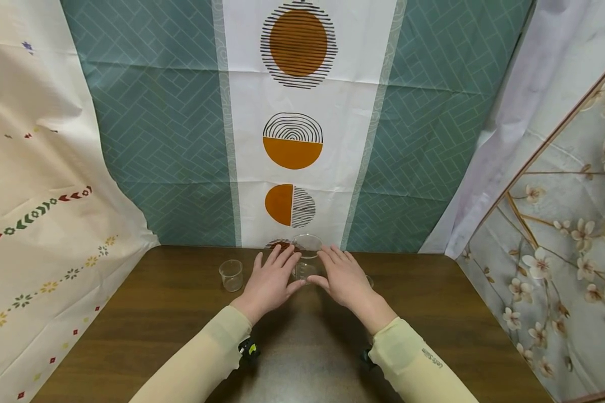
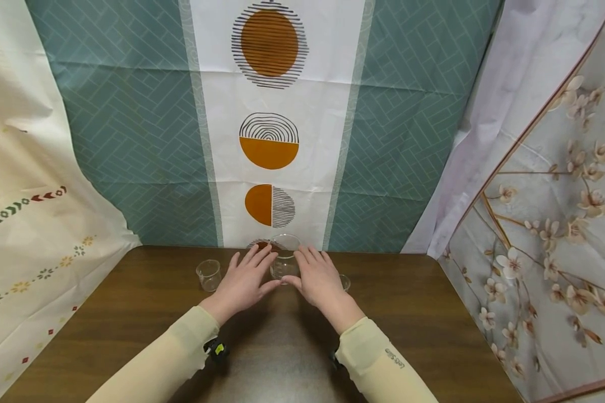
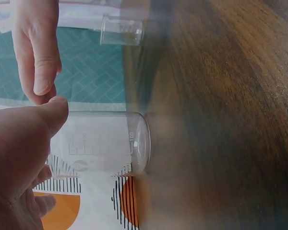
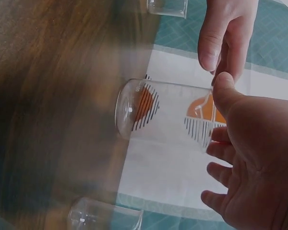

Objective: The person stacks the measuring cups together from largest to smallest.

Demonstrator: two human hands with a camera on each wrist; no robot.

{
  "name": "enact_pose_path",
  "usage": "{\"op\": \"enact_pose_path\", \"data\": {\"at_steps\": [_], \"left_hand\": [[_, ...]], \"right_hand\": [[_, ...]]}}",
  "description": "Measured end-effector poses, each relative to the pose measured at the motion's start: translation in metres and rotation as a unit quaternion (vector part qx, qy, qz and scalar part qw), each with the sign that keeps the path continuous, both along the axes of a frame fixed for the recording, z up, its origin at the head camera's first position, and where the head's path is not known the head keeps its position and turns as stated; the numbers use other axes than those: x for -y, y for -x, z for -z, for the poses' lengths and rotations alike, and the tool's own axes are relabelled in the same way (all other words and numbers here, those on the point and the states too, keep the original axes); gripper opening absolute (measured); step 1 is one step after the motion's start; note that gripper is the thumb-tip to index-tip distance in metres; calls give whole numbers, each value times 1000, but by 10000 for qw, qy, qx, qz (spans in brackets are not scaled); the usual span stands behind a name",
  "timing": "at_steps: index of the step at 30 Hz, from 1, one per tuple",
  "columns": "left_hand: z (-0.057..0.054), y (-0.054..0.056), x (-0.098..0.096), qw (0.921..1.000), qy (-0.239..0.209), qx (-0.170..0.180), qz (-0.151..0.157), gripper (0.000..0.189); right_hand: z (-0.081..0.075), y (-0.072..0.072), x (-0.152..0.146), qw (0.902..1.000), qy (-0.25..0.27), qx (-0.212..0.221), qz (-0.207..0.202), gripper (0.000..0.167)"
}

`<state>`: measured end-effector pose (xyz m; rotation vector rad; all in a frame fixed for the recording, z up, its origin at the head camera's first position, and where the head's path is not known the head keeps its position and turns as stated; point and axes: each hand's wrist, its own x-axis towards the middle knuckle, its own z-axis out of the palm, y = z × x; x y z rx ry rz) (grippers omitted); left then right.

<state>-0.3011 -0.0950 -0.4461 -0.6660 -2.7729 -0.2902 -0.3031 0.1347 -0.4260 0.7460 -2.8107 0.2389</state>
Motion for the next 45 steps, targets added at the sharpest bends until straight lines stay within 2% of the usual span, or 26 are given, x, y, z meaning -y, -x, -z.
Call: {"op": "enact_pose_path", "data": {"at_steps": [14, 45], "left_hand": [[-2, -13, 1, 9999, 22, 130, 41, 75], [4, -37, 8, 9996, -38, -128, 234, 75]], "right_hand": [[4, -11, -6, 9999, 76, -83, -93, 73], [7, -41, -12, 9989, 297, -144, -342, 76]]}}
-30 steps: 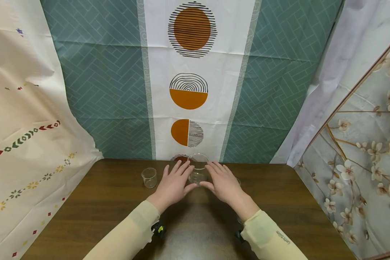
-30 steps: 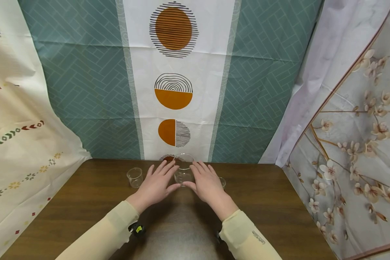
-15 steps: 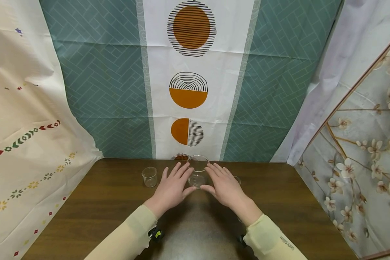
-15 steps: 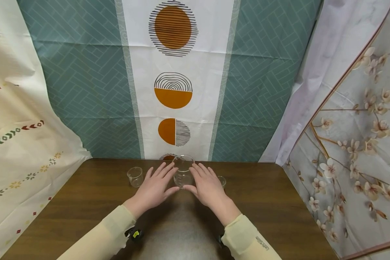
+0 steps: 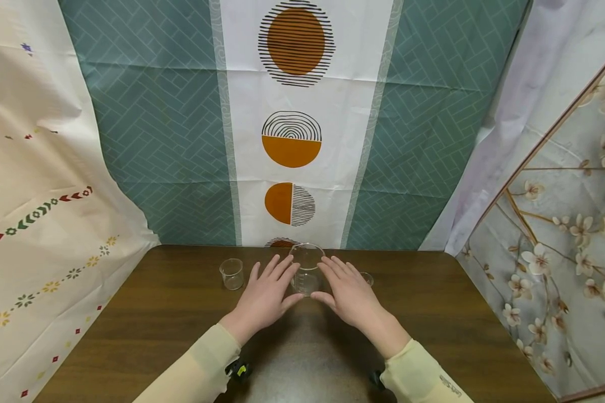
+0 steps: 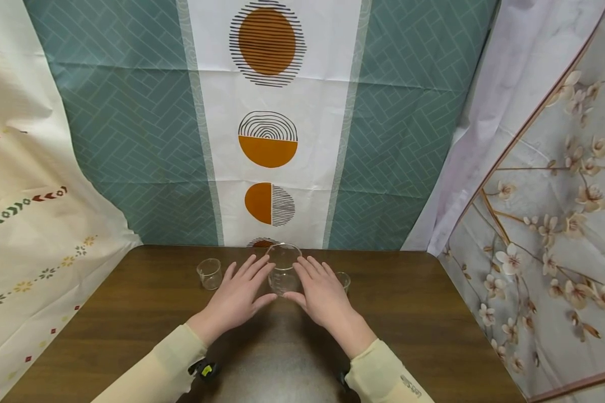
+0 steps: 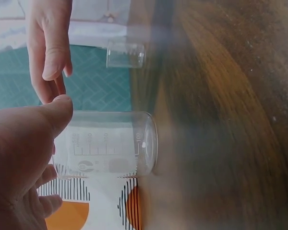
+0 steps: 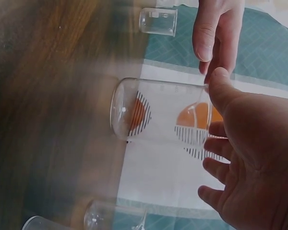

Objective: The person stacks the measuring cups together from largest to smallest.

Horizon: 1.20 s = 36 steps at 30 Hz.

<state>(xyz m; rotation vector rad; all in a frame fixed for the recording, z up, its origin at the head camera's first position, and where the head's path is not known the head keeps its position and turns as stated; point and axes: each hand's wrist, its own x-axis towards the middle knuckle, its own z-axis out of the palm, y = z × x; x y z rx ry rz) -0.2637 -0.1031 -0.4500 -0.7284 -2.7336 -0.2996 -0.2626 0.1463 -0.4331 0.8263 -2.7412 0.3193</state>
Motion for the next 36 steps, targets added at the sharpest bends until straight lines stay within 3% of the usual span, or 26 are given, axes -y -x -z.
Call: {"op": "enact_pose_path", "data": {"at_steps": [36], "left_hand": [[5, -36, 10, 9996, 13, -146, 226, 75]], "right_hand": [[6, -36, -3, 9997, 43, -183, -177, 74]]}}
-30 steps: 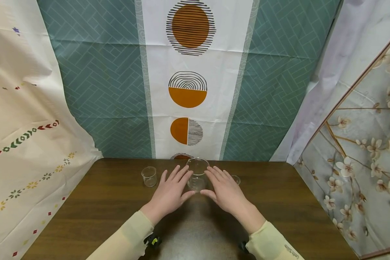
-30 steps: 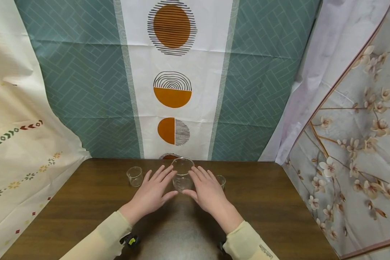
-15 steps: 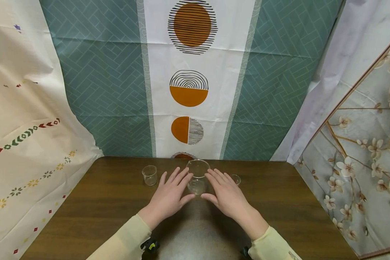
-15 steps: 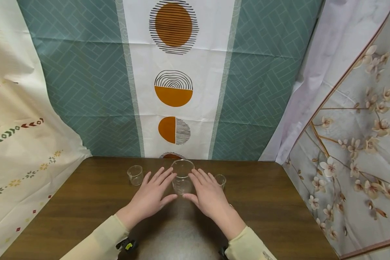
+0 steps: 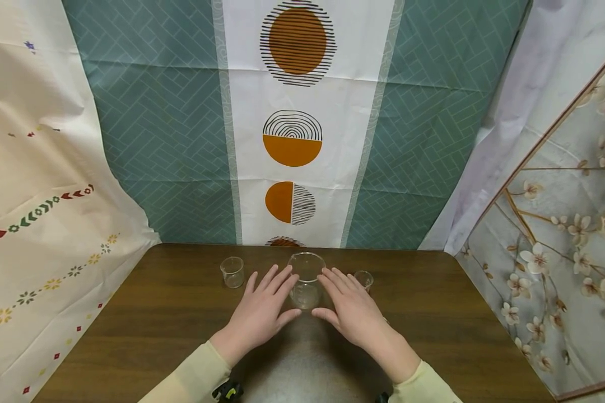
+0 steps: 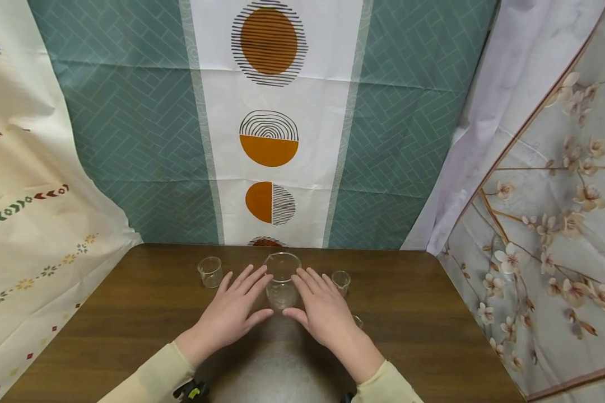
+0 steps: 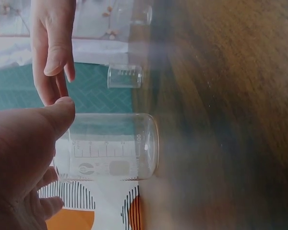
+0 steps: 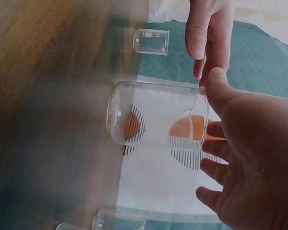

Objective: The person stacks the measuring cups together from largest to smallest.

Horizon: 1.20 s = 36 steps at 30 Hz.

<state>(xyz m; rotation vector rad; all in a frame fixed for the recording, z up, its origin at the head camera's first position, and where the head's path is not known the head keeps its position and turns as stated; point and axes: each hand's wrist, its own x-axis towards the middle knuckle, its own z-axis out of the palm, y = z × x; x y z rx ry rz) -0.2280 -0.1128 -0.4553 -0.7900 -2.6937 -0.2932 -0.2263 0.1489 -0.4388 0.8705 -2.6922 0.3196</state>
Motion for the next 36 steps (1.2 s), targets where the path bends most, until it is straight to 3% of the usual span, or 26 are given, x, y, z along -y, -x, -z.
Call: {"op": "enact_pose_path", "data": {"at_steps": [20, 36], "left_hand": [[1, -19, 2, 9998, -28, -181, 105, 74], [2, -30, 3, 9998, -11, -127, 173, 75]], "right_hand": [[2, -20, -6, 9999, 46, 10, -102, 76], [4, -34, -12, 9998, -25, -99, -157, 79]]}}
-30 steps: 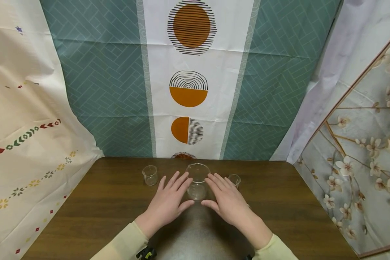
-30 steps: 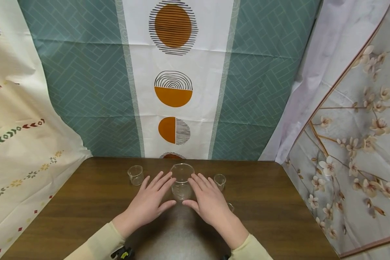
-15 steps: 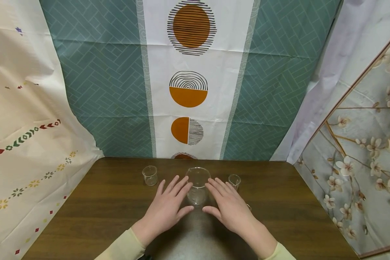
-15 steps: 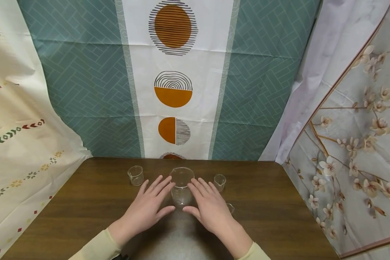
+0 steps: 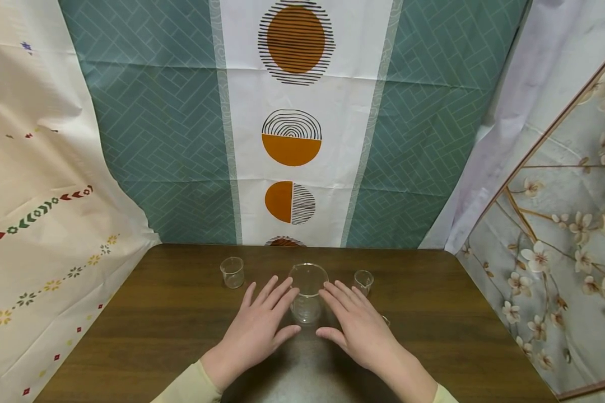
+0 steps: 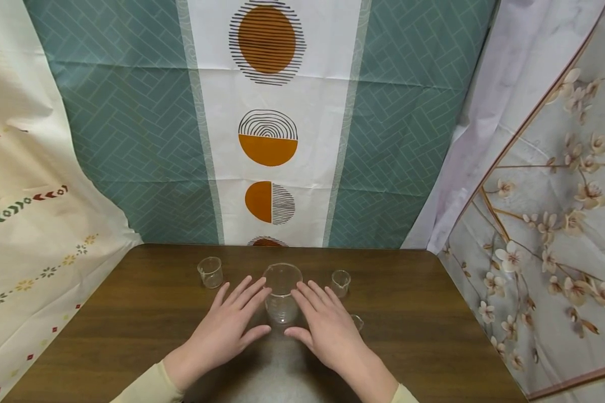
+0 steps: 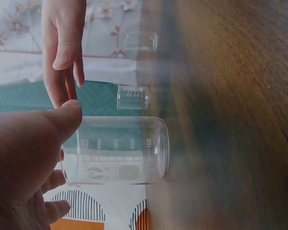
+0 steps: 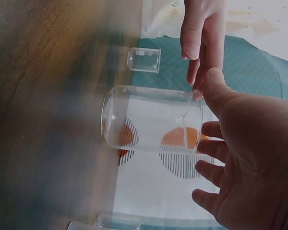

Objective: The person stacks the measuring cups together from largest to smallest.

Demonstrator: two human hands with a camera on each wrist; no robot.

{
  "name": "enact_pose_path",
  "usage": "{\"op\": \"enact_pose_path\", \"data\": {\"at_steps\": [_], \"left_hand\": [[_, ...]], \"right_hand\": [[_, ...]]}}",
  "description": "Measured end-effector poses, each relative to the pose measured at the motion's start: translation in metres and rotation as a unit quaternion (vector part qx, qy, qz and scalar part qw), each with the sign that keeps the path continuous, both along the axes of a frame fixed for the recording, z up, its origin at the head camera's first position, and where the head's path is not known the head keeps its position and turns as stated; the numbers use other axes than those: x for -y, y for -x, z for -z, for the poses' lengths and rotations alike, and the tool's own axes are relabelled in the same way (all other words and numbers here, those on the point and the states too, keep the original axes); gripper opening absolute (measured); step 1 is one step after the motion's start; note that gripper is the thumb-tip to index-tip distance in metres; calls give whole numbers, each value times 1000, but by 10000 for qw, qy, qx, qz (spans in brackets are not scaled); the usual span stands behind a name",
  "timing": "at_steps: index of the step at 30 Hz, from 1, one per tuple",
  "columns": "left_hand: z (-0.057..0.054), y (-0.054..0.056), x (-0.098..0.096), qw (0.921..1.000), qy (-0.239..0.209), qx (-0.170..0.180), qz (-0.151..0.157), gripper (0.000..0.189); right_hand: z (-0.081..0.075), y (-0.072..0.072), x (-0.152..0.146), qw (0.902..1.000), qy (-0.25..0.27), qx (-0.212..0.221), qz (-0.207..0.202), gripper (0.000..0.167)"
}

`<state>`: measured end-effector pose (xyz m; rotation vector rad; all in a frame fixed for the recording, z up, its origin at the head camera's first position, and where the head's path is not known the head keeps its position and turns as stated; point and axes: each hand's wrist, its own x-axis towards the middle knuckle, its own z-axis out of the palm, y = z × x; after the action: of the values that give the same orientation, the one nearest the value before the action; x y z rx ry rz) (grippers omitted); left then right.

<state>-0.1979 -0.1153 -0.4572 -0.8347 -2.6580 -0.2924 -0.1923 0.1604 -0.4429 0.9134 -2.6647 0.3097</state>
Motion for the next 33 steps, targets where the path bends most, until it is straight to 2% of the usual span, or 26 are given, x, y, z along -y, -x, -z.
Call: {"op": "enact_pose_path", "data": {"at_steps": [9, 23, 33], "left_hand": [[0, -7, 2, 9999, -4, -134, 37, 75], [0, -19, 7, 9997, -135, -83, 204, 74], [-3, -23, 9, 9997, -91, -110, 218, 74]], "right_hand": [[-1, -10, 0, 9999, 88, -75, -96, 78], [-1, -22, -2, 9997, 109, -20, -227, 76], [1, -22, -3, 9992, 277, -130, -256, 76]]}}
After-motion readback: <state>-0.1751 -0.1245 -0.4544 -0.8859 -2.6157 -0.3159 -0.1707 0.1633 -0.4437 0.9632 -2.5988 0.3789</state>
